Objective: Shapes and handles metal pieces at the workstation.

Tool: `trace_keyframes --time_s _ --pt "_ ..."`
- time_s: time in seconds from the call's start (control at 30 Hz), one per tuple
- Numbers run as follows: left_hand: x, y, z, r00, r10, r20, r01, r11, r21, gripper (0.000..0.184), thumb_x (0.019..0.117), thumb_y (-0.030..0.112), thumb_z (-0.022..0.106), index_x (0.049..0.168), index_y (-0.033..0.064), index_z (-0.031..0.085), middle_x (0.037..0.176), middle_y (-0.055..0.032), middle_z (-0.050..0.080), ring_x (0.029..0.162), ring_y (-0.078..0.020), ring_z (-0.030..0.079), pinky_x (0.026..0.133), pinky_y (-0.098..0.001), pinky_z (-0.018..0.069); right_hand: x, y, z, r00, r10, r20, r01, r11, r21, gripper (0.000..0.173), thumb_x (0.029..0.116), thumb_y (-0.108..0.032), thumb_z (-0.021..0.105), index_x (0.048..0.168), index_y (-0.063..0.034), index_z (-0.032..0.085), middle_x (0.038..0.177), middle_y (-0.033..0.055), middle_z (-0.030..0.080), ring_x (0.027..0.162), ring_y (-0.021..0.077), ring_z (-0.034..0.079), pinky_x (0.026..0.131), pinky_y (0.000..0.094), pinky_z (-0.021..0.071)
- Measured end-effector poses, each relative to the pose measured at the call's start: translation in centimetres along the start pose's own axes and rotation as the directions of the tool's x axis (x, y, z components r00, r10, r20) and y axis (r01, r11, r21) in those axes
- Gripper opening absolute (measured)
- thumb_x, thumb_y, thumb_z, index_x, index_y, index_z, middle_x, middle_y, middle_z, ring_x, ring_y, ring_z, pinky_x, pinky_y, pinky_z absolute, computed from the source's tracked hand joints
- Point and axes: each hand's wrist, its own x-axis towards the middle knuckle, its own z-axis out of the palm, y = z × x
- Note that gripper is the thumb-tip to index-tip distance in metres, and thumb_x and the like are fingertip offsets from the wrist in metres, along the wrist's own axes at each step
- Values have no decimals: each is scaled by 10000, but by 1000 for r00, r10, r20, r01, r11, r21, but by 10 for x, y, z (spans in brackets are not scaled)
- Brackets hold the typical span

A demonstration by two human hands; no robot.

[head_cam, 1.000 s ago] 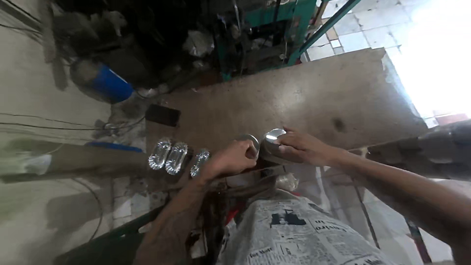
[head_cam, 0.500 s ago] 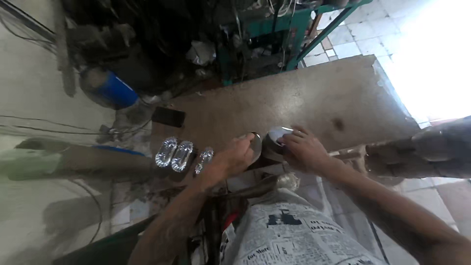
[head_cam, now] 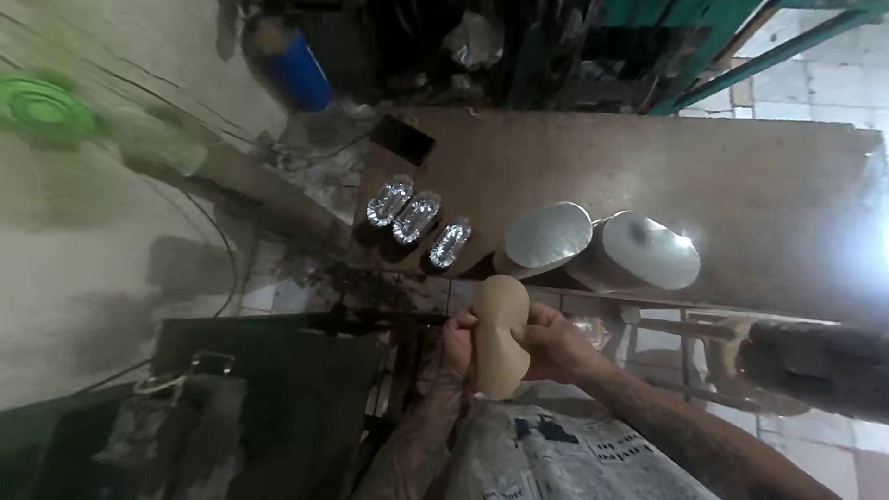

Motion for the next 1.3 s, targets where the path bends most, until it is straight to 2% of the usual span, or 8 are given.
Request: trace_keyframes --time_s 0.07,0.2,0.33,0.63,0.83,1.0,1.1,1.3 --pt "18 -25 -23 991 -127 -42 133 912 387 277 930 41 387 1060 14 629 903 -45 694 819 -82 667 761 -267 573 -7 20 -46 999 -26 -31 5 842 -540 291 973 -37 564 1251 34 609 1105 99 710 976 149 698 888 323 591" --pt "90 -96 -46 847 -529 -48 122 107 987 482 1090 265 460 1513 33 461 1489 -189 529 1375 -283 515 1159 -468 399 -65 50 -128 900 418 -124 -125 -24 -992 425 1005 -186 583 1391 -7 584 1407 262 565 1307 424 552 1095 588 443" --pt "152 -158 -36 829 -536 -158 50 -209 977 586 1075 498 370 1436 72 547 1423 -183 589 1343 -351 544 1113 -620 387 -119 96 -167 792 523 -315 -312 -97 -945 396 1082 -266 496 1371 -31 629 1395 221 615 1335 412 552 1129 573 419" --pt "106 -51 -12 773 -610 -172 124 -121 985 490 1104 375 372 1341 14 603 1331 -238 605 1235 -371 576 1028 -595 434 -125 83 -192 899 405 -168 -200 38 -979 362 1061 -156 510 1355 23 622 1366 261 612 1309 421 563 1126 537 430" --pt "-18 106 -23 997 60 46 -63 315 947 493 1101 352 419 1450 26 541 1418 -170 594 1305 -237 568 1127 -458 427 -68 47 -174 944 323 69 2 203 -979 326 944 -162 683 1201 38 704 1208 247 685 1151 381 656 1042 535 507" --pt "-51 224 -74 776 551 -308 -280 737 615 363 1092 334 384 1270 102 598 1092 -25 685 973 -95 656 869 -324 569 3 37 -104 969 147 200 163 230 -959 316 908 -11 639 1210 84 651 1156 262 676 1025 361 685 902 526 572" --pt "-51 249 -110 535 776 -334 -458 598 657 458 1132 298 284 1426 33 515 1347 -117 606 1217 -157 579 1040 -364 488 33 46 -56 940 30 339 323 239 -916 316 903 -12 624 1198 95 659 1129 264 686 1008 344 693 873 495 588" --pt "-138 196 -210 604 596 -529 463 278 842 741 1040 652 336 1453 68 528 1337 -236 631 1283 -409 581 1079 -661 425 60 74 53 923 -7 384 371 272 -888 328 899 7 629 1222 63 646 1148 210 681 1027 259 684 894 432 586"
